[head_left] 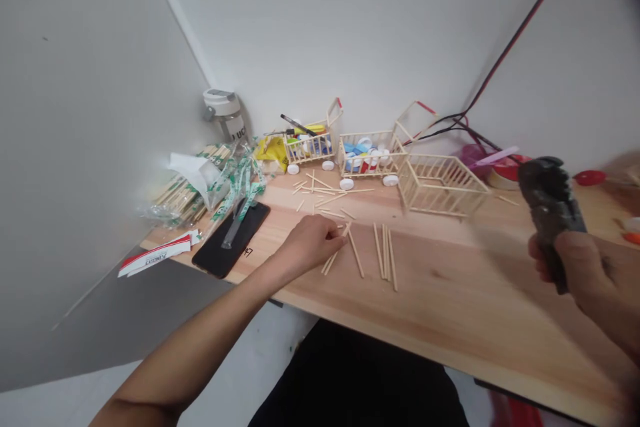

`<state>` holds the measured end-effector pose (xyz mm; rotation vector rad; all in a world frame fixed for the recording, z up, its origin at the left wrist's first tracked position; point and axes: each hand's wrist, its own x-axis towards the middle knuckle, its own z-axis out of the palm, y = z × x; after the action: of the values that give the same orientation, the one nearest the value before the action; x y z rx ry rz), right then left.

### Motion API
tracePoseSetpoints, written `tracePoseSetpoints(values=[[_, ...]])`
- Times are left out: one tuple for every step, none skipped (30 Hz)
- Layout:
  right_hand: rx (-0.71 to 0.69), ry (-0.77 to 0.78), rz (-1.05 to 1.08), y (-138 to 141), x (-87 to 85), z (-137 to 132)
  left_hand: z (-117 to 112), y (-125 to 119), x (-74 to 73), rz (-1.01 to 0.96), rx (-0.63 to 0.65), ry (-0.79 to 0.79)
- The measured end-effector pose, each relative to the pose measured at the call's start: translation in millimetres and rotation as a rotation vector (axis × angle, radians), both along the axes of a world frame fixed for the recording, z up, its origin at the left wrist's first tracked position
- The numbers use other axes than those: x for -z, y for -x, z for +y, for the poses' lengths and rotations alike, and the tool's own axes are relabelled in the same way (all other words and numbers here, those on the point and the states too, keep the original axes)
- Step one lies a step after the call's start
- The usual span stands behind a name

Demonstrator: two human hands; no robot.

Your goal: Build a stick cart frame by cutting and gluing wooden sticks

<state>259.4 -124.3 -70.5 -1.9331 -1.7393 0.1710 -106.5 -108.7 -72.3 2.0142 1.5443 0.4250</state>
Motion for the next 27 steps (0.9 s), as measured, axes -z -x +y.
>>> tracePoseSetpoints(values=[[0.037,0.013,0.022,-6.2,2.4,1.4,2.2,-5.3,-0.6,0.089,0.003,-0.022],[0.064,0.02,0.04,-11.4,4.5,2.9,4.4,-10.3,-0.9,0.172,0.0,-0.042],[0.083,0.023,0.047,-15.6,6.3,4.5,6.5,-15.1,-1.1,0.247,-0.008,-0.06],[0.105,0.017,0.046,-19.1,7.8,6.1,8.5,-19.7,-1.2,0.308,-0.013,-0.072],[0.126,0.016,0.046,-22.0,8.8,8.0,10.3,-24.3,-1.2,0.353,-0.016,-0.08],[0.149,0.02,0.051,-24.5,9.2,10.0,11.9,-28.8,-1.3,0.381,-0.013,-0.084],[0.176,0.032,0.065,-26.5,8.9,12.4,13.3,-33.3,-1.4,0.397,-0.005,-0.084],[0.202,0.05,0.088,-28.2,7.7,15.2,14.4,-37.7,-1.7,0.407,0.006,-0.083],[0.225,0.07,0.122,-29.5,5.8,18.5,15.3,-41.9,-2.1,0.411,0.018,-0.081],[0.245,0.085,0.159,-30.4,3.3,22.2,15.9,-45.6,-2.6,0.414,0.029,-0.08],[0.255,0.096,0.191,-30.9,0.5,26.4,16.4,-48.8,-3.3,0.42,0.04,-0.078],[0.255,0.104,0.216,-31.0,-2.2,31.1,16.6,-51.4,-4.0,0.428,0.045,-0.078],[0.249,0.108,0.241,-30.9,-4.3,36.2,16.6,-53.1,-4.7,0.442,0.043,-0.077],[0.237,0.109,0.268,-30.6,-5.5,41.4,16.4,-54.1,-5.3,0.458,0.035,-0.073],[0.231,0.104,0.301,-30.1,-5.4,46.7,15.9,-54.3,-5.9,0.475,0.025,-0.068],[0.23,0.095,0.33,-29.6,-4.1,51.5,15.3,-53.9,-6.2,0.491,0.015,-0.059],[0.24,0.085,0.347,-28.9,-1.9,55.5,14.5,-52.8,-6.3,0.5,0.006,-0.048],[0.258,0.08,0.355,-28.0,0.7,58.3,13.8,-51.2,-6.2,0.5,-0.002,-0.042],[0.274,0.076,0.36,-26.6,3.0,59.6,13.1,-49.2,-5.8,0.491,-0.007,-0.04],[0.285,0.079,0.365,-24.7,4.5,59.1,12.6,-47.1,-5.2,0.475,-0.011,-0.043],[0.29,0.083,0.381,-21.9,4.6,57.0,12.2,-44.8,-4.4,0.456,-0.015,-0.047],[0.286,0.08,0.415,-18.3,3.2,53.6,12.0,-42.7,-3.7,0.44,-0.018,-0.05],[0.291,0.082,0.456,-14.0,0.2,49.4,11.9,-40.8,-3.3,0.427,-0.018,-0.051],[0.303,0.066,0.506,-9.2,-3.9,45.0,11.8,-39.2,-3.2,0.422,-0.018,-0.048],[0.31,0.058,0.546,-4.2,-8.5,40.8,11.5,-37.9,-3.7,0.421,-0.019,-0.042],[0.31,0.054,0.577,0.6,-13.1,37.5,11.0,-36.8,-4.6,0.422,-0.021,-0.035],[0.305,0.05,0.6,4.6,-16.9,35.1,10.1,-35.9,-5.9,0.423,-0.024,-0.031]])
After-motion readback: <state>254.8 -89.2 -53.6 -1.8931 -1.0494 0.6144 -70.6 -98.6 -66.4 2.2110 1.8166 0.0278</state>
